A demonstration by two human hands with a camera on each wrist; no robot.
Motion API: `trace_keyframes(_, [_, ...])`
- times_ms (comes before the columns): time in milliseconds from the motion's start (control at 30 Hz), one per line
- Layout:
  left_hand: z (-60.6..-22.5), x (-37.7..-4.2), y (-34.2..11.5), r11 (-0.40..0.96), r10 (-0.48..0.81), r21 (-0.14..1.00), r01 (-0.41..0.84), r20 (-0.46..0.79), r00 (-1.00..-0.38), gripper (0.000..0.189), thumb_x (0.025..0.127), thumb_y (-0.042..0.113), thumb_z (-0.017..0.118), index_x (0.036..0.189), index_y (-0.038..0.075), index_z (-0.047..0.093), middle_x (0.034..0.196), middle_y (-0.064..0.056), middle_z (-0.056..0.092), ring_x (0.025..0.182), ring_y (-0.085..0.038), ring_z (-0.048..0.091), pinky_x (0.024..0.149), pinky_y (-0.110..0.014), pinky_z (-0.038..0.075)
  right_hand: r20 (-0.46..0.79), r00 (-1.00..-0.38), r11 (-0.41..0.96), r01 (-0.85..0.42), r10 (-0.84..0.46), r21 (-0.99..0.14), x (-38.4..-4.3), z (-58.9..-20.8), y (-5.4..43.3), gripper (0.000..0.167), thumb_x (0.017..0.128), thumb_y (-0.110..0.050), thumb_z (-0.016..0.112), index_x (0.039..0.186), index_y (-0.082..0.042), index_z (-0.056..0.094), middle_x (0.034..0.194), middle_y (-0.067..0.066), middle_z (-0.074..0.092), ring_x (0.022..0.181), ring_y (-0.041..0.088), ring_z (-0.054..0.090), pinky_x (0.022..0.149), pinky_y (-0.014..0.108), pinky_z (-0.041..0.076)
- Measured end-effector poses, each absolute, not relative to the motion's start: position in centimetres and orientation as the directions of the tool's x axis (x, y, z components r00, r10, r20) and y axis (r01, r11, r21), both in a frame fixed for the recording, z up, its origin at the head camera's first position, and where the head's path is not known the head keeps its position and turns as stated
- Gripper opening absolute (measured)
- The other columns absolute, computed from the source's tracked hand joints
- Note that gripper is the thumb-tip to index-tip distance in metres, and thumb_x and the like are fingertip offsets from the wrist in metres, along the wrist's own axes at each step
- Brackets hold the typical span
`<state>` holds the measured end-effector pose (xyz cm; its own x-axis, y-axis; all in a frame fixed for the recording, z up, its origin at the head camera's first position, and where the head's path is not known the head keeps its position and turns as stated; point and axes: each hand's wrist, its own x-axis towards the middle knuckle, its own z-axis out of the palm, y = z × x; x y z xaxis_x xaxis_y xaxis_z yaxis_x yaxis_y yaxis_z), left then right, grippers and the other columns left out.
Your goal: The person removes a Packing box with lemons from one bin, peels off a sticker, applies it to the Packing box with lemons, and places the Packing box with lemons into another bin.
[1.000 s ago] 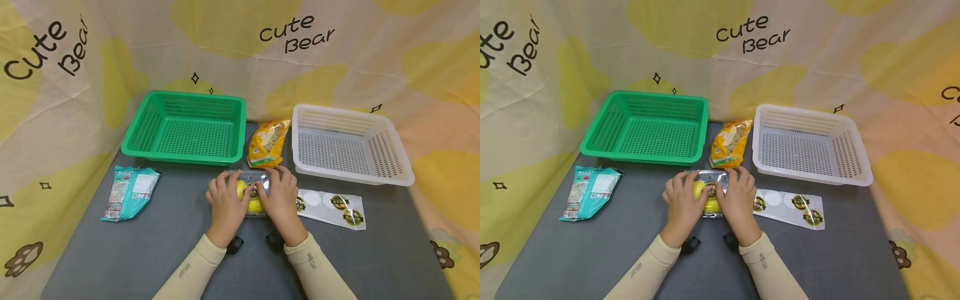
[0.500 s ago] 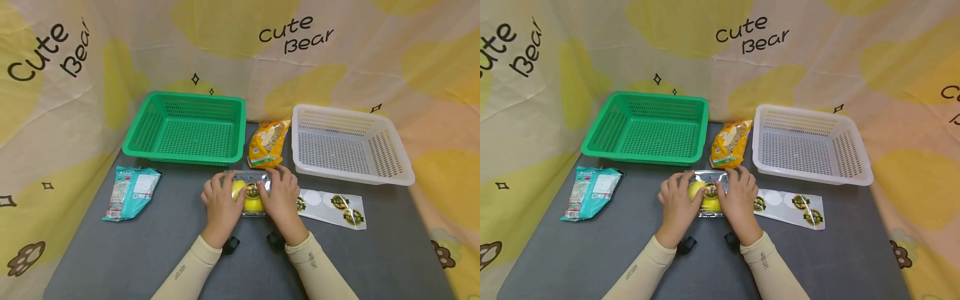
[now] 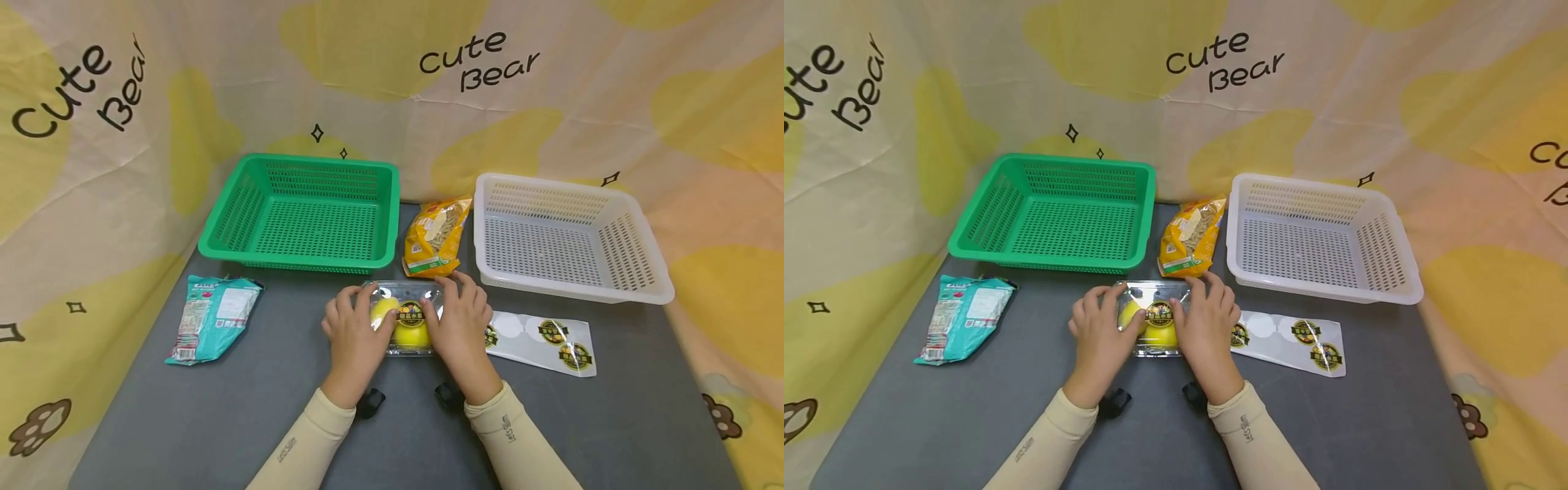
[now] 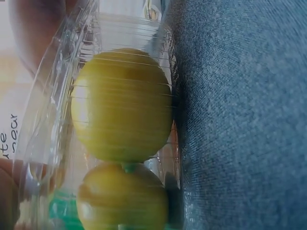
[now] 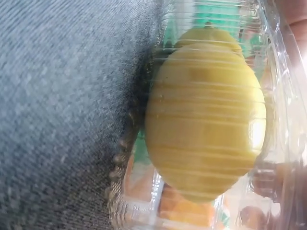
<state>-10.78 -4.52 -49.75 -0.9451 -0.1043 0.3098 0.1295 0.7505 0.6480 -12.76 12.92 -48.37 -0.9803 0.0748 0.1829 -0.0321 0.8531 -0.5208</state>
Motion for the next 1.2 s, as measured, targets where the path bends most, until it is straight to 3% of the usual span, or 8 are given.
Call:
trace_keyframes(267, [-50.2, -10.8, -4.7, 0.672, -0.129, 0.740, 0.025, 0.149, -0.980, 0.055, 0.095, 0.032, 0.081, 0.146, 0.018, 0.065, 0.155, -0.025, 0.039, 0.137, -0.047, 0.031, 0.106, -0.067, 0.027, 0.246, -0.966, 0.847, -0.070, 0.074, -0.527, -12.8, -48.6, 13.4, 0.050, 0.097, -0.025, 0.080, 0.138, -0.001, 0.062, 0.157, 0.025, 0.037, 0.141, 0.048, 0.030, 0.105, 0.065, 0.027])
trace_keyframes(700, [-50.5, -10.7, -4.4, 0.617, -0.099, 0.787, 0.006, 0.085, -0.991, 0.056, 0.101, 0.034, 0.073, 0.154, 0.024, 0.057, 0.157, -0.024, 0.041, 0.136, -0.047, 0.032, 0.104, -0.068, 0.027, 0.314, -0.942, 0.840, -0.076, 0.116, -0.537, -12.3, -48.2, 15.0, 0.045, 0.098, -0.012, 0.077, 0.139, -0.003, 0.062, 0.158, 0.024, 0.038, 0.142, 0.049, 0.028, 0.106, 0.068, 0.026])
trace_keyframes(900, [-50.6, -10.6, -4.2, 0.611, -0.085, 0.792, 0.007, 0.075, -0.994, 0.056, 0.101, 0.035, 0.073, 0.153, 0.025, 0.056, 0.156, -0.023, 0.041, 0.135, -0.045, 0.033, 0.103, -0.067, 0.028, 0.306, -0.940, 0.839, -0.041, 0.152, -0.543, -11.5, -47.9, 16.2, 0.050, 0.096, -0.009, 0.076, 0.143, -0.003, 0.059, 0.159, 0.024, 0.034, 0.143, 0.049, 0.025, 0.106, 0.069, 0.025])
trace_keyframes(1067, [-50.6, -10.6, -4.1, 0.607, -0.078, 0.795, -0.008, 0.050, -0.996, 0.057, 0.101, 0.035, 0.072, 0.154, 0.026, 0.055, 0.156, -0.021, 0.041, 0.135, -0.043, 0.033, 0.104, -0.066, 0.028, 0.332, -0.922, 0.830, -0.020, 0.200, -0.558, -11.0, -47.0, 18.3, 0.056, 0.099, -0.020, 0.073, 0.150, -0.005, 0.054, 0.163, 0.024, 0.028, 0.146, 0.053, 0.019, 0.107, 0.072, 0.020])
trace_keyframes(1200, [-50.6, -10.8, -4.1, 0.606, -0.086, 0.796, -0.013, 0.049, -0.995, 0.057, 0.101, 0.035, 0.072, 0.154, 0.026, 0.055, 0.155, -0.021, 0.041, 0.133, -0.043, 0.033, 0.103, -0.065, 0.029, 0.335, -0.905, 0.825, 0.029, 0.261, -0.565, -11.4, -45.8, 21.1, 0.062, 0.106, -0.039, 0.059, 0.159, -0.011, 0.046, 0.170, 0.019, 0.020, 0.153, 0.049, 0.009, 0.110, 0.075, 0.015])
